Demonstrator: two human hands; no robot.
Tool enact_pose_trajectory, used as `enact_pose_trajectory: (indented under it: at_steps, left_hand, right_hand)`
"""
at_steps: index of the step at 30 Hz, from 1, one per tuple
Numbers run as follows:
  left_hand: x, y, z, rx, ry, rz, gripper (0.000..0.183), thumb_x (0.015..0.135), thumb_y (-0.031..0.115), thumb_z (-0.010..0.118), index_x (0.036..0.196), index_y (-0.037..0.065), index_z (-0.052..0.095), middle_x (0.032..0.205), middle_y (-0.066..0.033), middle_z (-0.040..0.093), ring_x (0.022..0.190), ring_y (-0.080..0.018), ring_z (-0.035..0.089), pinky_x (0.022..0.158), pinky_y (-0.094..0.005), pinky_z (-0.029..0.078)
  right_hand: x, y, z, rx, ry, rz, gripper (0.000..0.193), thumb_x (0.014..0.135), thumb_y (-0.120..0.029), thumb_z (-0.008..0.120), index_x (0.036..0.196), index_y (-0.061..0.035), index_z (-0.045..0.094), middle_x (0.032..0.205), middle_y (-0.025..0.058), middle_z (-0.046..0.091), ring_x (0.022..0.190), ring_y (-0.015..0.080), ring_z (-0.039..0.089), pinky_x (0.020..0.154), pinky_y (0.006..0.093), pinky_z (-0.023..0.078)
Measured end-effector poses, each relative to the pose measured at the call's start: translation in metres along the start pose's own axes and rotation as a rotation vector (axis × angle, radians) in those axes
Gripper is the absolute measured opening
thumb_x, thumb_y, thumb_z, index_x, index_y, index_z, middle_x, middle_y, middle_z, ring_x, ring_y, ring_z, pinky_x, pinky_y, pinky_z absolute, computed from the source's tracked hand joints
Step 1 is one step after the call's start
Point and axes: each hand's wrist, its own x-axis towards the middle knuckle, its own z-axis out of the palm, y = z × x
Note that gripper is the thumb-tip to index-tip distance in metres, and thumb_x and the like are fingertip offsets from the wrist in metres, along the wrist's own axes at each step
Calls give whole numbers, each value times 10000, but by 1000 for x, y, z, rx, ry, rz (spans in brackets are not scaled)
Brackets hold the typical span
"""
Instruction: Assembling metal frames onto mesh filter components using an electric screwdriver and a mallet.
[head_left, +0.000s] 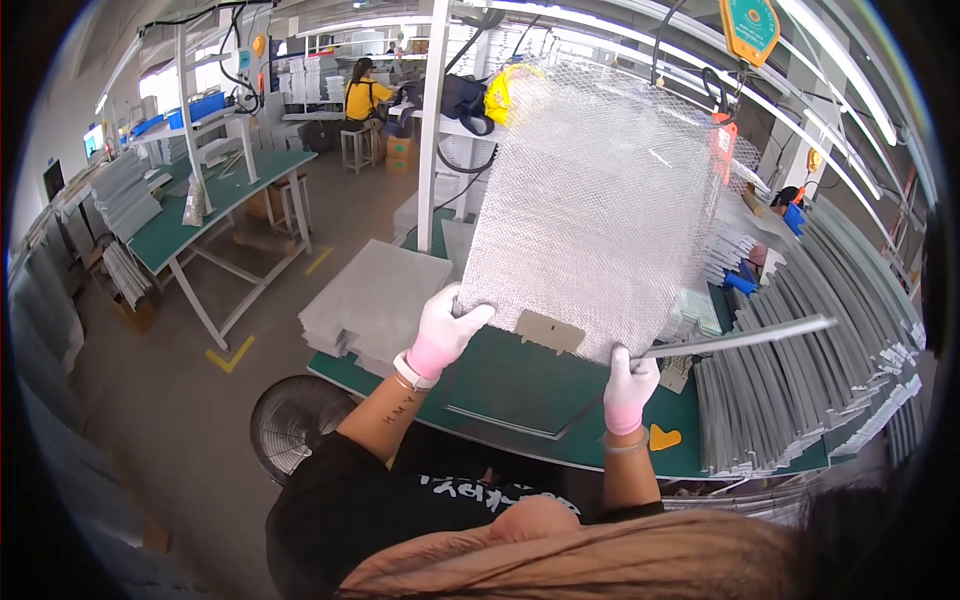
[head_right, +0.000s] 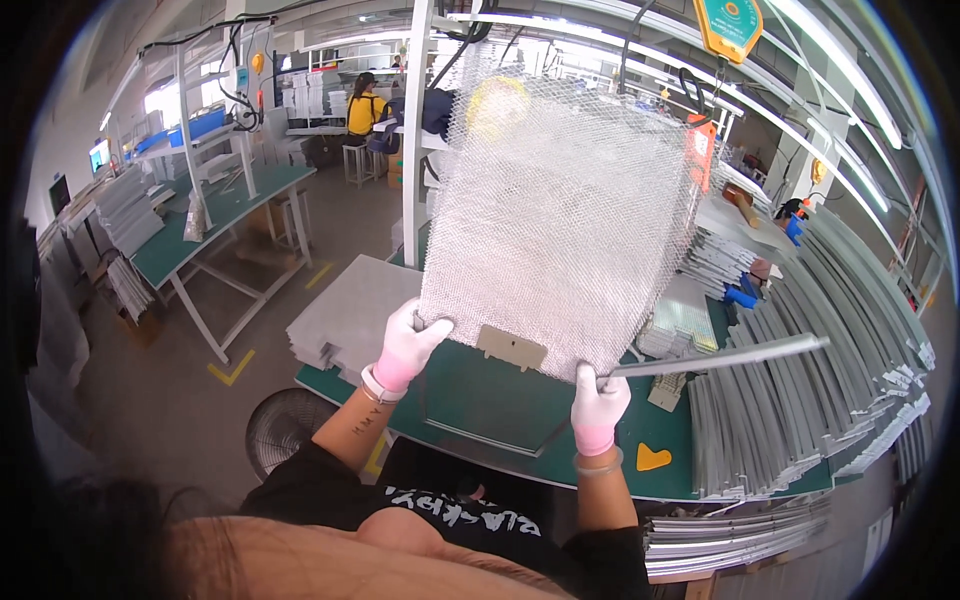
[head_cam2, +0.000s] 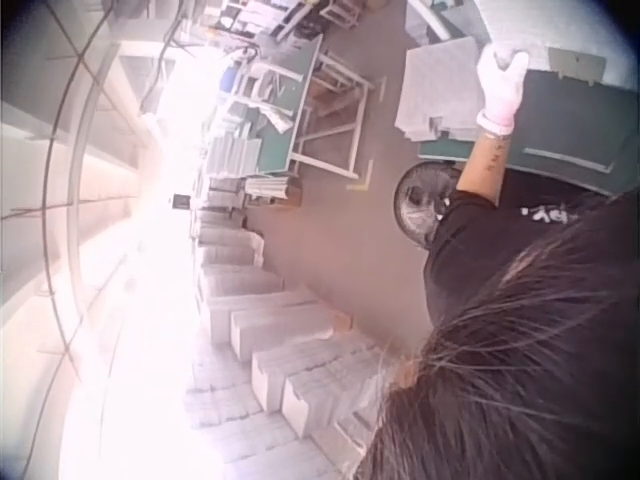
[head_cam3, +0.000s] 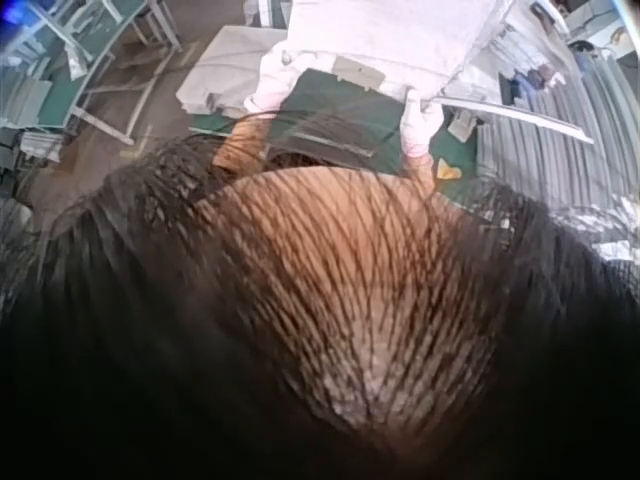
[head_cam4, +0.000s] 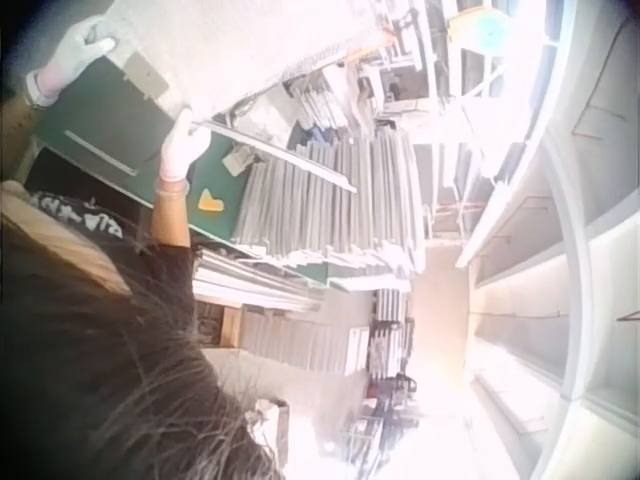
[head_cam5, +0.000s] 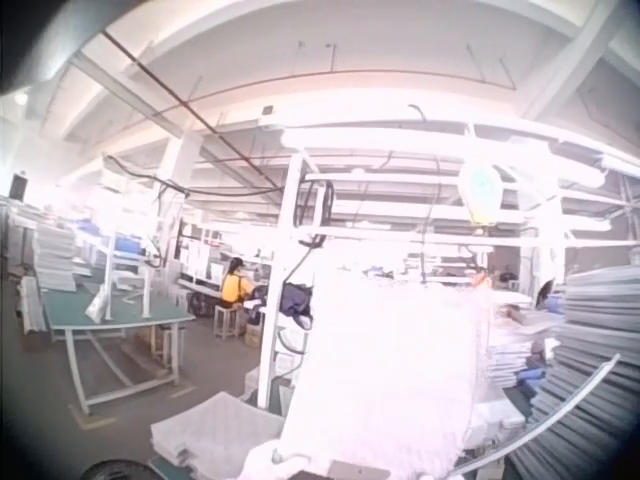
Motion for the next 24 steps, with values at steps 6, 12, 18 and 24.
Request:
enact_pose_trajectory:
  at_steps: [6,12,18,24]
  left_hand:
    - [-3,3,-1,-168,-38,-120,196,885,41,689,1063,-25,639,940,-5,666,808,-46,595,723,-225,496]
    - [-5,1,-6,-207,-92,-103,221,894,26,668,1105,-23,627,967,-12,669,860,-55,607,766,-240,508]
    - [-30,-62,-14,21,-112,-164,311,893,79,681,1179,-23,615,1028,-23,674,918,-87,612,814,-265,509]
    - [-86,-111,-39,180,-261,-328,380,869,80,689,1227,-13,598,1074,-29,668,956,-112,608,877,-294,500]
  right_hand:
    - [-15,-5,3,-186,137,-62,413,802,-108,745,575,-41,407,541,26,412,508,128,397,485,328,330]
    - [-6,3,-8,45,-78,51,163,853,-49,674,726,1,585,708,19,582,646,70,477,579,258,404]
    - [-34,51,-4,64,-255,141,222,898,-17,583,1103,59,620,970,75,680,892,151,621,825,298,495]
    - [-87,95,-27,-21,-460,310,261,874,-12,623,1123,65,620,1032,113,703,988,176,647,896,317,498]
